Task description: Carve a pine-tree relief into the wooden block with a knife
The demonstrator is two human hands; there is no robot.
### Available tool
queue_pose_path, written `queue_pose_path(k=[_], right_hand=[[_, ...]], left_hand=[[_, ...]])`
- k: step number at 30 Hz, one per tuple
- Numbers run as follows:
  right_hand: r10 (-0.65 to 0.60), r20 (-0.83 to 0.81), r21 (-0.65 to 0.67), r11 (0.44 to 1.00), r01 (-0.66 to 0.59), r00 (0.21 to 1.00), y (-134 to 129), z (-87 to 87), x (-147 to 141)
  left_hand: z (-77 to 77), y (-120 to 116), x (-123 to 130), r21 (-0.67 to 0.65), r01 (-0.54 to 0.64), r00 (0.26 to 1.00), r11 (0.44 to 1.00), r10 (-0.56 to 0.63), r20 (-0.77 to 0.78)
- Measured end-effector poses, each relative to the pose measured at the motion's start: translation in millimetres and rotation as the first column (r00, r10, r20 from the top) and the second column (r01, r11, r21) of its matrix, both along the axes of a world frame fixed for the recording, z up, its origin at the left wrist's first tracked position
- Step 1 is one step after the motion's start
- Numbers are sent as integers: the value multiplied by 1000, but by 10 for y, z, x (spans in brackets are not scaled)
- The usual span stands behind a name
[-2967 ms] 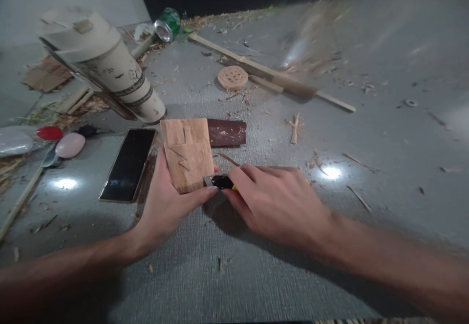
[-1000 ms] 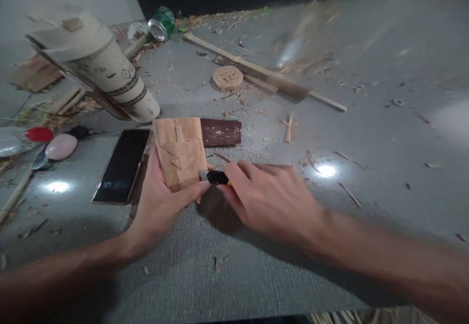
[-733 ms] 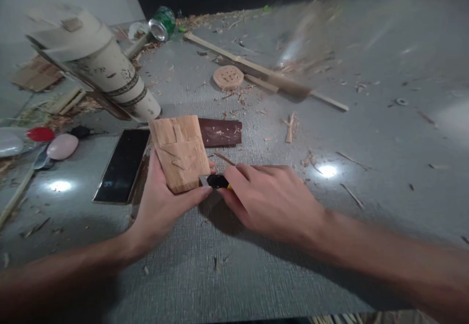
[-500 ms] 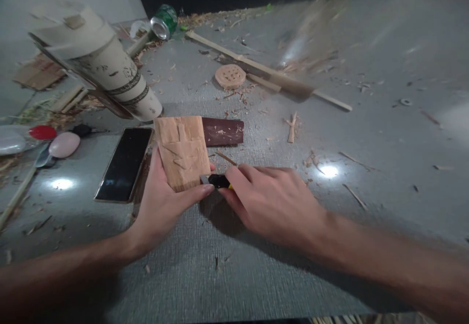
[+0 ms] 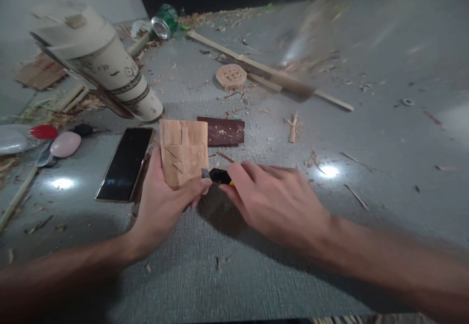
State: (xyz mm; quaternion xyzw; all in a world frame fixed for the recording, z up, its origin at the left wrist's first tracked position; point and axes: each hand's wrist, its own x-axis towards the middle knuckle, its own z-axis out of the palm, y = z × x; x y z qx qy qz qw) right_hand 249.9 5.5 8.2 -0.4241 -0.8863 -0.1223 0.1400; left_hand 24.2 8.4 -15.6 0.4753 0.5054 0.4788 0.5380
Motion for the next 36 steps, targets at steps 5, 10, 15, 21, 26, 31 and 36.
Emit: queue_pose_path(k=[5, 10, 15, 21, 26, 31, 36], right_hand=[[24, 2, -45, 999, -24, 1000, 16, -8, 25], [50, -4, -97, 994, -50, 999, 34, -31, 43], [84, -15, -121, 989, -85, 996, 45, -41, 58], [61, -5, -75, 995, -62, 998, -3, -15, 27], [22, -6, -62, 998, -23, 1000, 4, 8, 19], [73, -17, -62, 995, -73, 997, 39, 8, 54], [92, -5, -82, 992, -92, 996, 59, 11, 63]], left_hand=[[44, 4, 39, 2, -36, 999, 999, 36, 29], [50, 6, 26, 51, -14, 1000, 999, 13, 29], [85, 11, 29, -10, 3, 999, 1000, -3, 48], [123, 13, 48, 5, -37, 999, 999, 37, -11], [77, 17, 17, 15, -69, 995, 998, 69, -74], [56, 6, 13, -36, -61, 997, 998, 59, -52], [85, 2, 24, -40, 16, 998, 999, -14, 56]])
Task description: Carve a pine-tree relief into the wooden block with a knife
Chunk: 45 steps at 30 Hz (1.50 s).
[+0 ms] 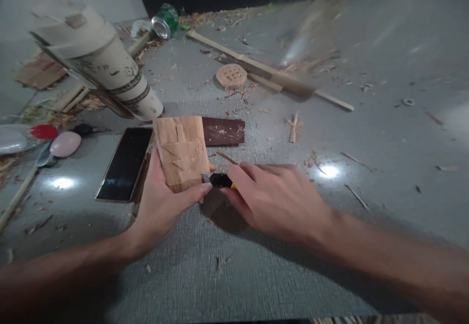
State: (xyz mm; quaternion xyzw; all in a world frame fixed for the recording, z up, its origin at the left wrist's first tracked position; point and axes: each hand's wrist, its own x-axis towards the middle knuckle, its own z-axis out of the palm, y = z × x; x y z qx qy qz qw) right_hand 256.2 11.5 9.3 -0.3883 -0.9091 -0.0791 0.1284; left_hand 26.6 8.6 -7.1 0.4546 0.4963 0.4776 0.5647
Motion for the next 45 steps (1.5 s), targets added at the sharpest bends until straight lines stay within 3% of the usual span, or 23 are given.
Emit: queue_pose_path(k=[9, 16, 20, 28, 36, 40, 45], right_hand=[[-12, -23, -59, 998, 10, 1000, -12, -14, -6], [-74, -34, 19, 997, 75, 997, -65, -35, -37], [-62, -44, 11, 998, 63, 997, -18, -28, -13], [-61, -30, -51, 997, 60, 998, 43, -26, 30], [64, -38, -156, 985, -70, 997, 51, -32, 38], [92, -58, -150, 984, -100, 994, 56, -42, 22], [102, -58, -128, 986, -109, 993, 50, -37, 3]], left_hand=[[50, 22, 3, 43, -56, 993, 998, 60, -105], [-4, 16, -20, 30, -88, 985, 996, 92, -145], [-29, 10, -12, -41, -60, 996, 997, 57, -68], [16, 16, 17, 57, 36, 998, 998, -39, 48], [-20, 11, 4, 50, 45, 998, 998, -47, 42], [-34, -1, 1, 59, 119, 989, 991, -124, 79], [-75, -4, -27, 44, 127, 991, 991, -128, 31]])
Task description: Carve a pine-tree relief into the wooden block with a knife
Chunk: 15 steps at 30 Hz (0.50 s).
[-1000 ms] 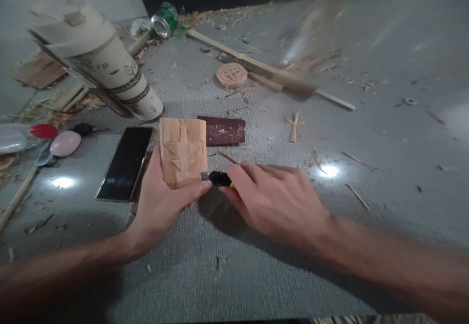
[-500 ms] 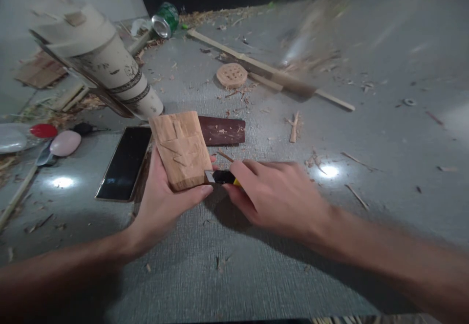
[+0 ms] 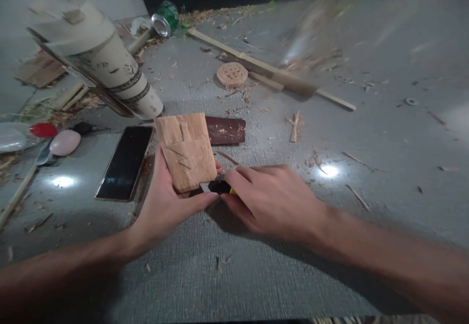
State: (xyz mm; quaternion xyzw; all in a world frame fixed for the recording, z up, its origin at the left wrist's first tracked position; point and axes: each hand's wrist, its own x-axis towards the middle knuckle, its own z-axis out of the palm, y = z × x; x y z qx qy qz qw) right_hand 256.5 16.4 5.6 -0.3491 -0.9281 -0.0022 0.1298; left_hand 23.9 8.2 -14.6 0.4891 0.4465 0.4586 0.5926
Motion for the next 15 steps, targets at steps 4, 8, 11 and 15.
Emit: queue_pose_path(k=[4, 8, 11, 15], right_hand=[[-19, 4, -17, 1000, 19, 1000, -9, 6, 2], [-18, 6, 5, 1000, 18, 1000, -16, -7, 6], [-24, 13, 45, 999, 24, 1000, -27, -27, 10], [-35, 21, 79, 996, 34, 999, -51, -51, 9]], left_hand=[[-23, 17, -23, -9, 40, 999, 999, -40, 21], [-8, 50, -31, 107, 6, 996, 994, 3, -91], [14, 64, -27, 122, 8, 994, 993, 6, -109], [35, 56, -21, 48, 3, 996, 999, 1, -93]])
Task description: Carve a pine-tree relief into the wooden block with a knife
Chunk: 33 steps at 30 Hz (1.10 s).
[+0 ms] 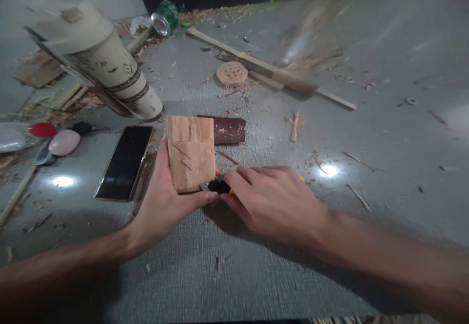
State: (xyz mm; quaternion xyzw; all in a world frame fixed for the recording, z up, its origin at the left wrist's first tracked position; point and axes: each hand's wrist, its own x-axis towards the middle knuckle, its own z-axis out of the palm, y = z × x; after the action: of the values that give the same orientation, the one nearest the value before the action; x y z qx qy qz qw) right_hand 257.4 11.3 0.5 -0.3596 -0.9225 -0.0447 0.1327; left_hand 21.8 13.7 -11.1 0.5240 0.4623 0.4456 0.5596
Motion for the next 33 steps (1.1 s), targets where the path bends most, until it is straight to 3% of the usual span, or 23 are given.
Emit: queue_pose_path(k=[9, 23, 33], right_hand=[[-18, 27, 67, 998, 16, 999, -20, 14, -21], [85, 16, -43, 996, -84, 996, 79, 56, 32], [63, 15, -29, 998, -63, 998, 54, 27, 30]], left_hand=[[6, 19, 6, 7, -34, 999, 999, 34, 18], [-5, -23, 0, 4, 11, 999, 1000, -11, 54], [14, -22, 7, 7, 19, 1000, 1000, -19, 7]])
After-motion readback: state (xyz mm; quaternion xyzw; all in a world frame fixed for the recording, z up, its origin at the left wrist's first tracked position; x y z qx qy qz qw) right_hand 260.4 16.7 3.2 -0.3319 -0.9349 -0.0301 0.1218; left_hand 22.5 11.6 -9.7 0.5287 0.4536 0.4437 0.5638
